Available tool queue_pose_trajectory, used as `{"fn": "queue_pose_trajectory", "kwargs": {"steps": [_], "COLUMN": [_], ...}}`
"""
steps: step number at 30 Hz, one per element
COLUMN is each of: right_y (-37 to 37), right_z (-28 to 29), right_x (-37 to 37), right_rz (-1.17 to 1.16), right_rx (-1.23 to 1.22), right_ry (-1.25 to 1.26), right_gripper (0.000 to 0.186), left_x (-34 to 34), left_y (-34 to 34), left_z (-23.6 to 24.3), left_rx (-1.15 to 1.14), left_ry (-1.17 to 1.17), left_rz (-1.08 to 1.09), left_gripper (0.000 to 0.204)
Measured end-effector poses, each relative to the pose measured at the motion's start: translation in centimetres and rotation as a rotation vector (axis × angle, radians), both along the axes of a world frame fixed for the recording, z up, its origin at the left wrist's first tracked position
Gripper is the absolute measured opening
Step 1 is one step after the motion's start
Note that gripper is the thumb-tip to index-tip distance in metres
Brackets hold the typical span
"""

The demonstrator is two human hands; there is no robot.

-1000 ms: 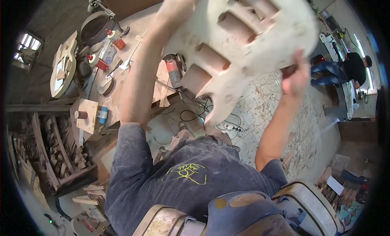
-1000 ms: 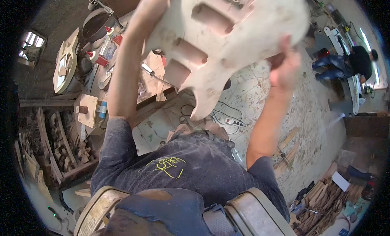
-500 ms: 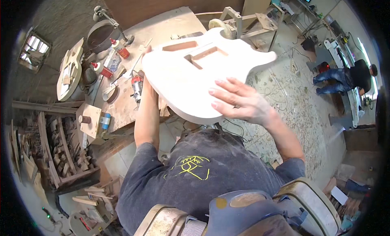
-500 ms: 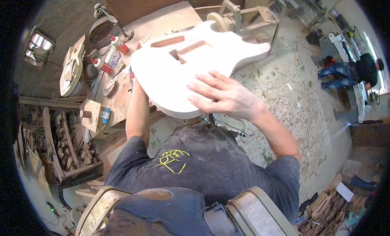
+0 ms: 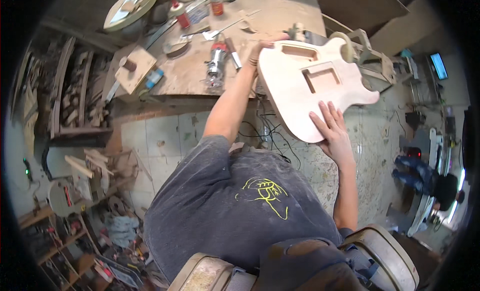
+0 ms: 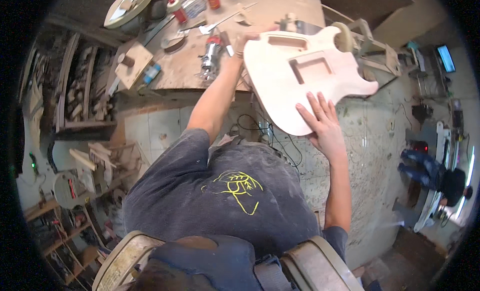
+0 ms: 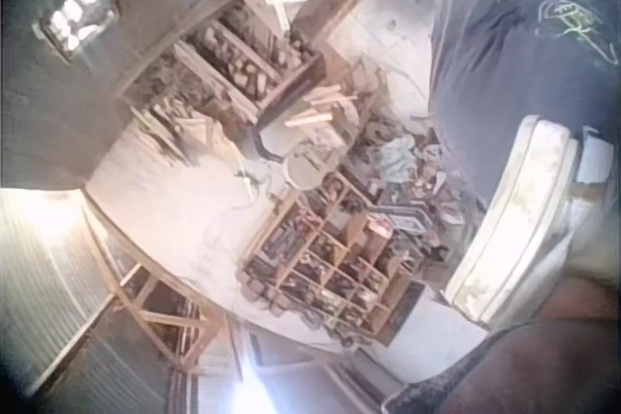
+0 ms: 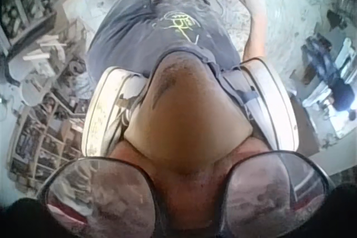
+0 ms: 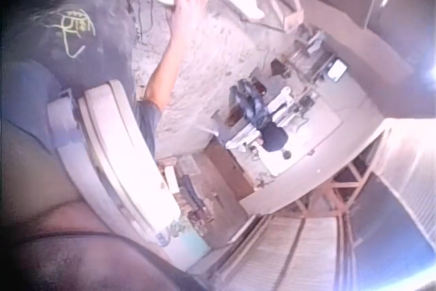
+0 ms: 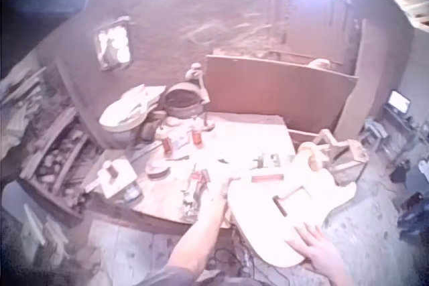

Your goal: The person sands the edges and surface of a wooden guitar body using a handheld power sander and a large belt sander, moving the guitar body across the sanding surfaces to smooth the wood.

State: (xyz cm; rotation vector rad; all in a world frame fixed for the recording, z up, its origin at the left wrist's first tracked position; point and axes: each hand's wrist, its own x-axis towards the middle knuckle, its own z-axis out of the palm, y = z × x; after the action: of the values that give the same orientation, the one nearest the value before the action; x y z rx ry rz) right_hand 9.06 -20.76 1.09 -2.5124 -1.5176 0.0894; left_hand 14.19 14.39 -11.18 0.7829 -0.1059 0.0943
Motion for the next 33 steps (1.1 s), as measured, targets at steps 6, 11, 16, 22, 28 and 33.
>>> {"fn": "queue_pose_trajectory", "kwargs": {"steps": [6, 11, 16, 22, 28, 33], "right_y": [1.5, -0.2, -4.3, -7.5, -8.0, -9.4], "right_z": [1.1, 2.0, 0.0, -1.2, -1.7, -3.1], "right_x": [-1.0, -3.0, -4.3, -8.8, -16.2, -21.8], "right_rz": [-0.018, -0.171, -0.570, -0.992, -1.291, -1.431], "right_rx": [-0.016, 0.252, 0.656, 0.727, 0.717, 1.057], "right_ry": [0.096, 0.285, 0.247, 0.262, 0.271, 0.472], "right_gripper": [0.089, 0.074, 0.040, 0.026, 0.022, 0.025], "left_x": [-0.5, -6.8, -12.6, -6.4, -0.7, -1.6], "left_y": [0.3, 0.2, 12.4, 23.4, 26.2, 28.3], "left_z": [-1.7, -0.6, -11.1, -16.6, -21.9, -21.4], "left_rx": [-0.135, -0.081, 0.276, 1.427, 1.682, 1.467], "left_ry": [0.087, 0.324, 0.587, 0.907, 0.901, 1.027], "left_rz": [0.048, 0.160, 0.804, 0.436, -0.248, -0.286], "left_gripper": [0.070, 0.054, 0.032, 0.054, 0.059, 0.063]}}
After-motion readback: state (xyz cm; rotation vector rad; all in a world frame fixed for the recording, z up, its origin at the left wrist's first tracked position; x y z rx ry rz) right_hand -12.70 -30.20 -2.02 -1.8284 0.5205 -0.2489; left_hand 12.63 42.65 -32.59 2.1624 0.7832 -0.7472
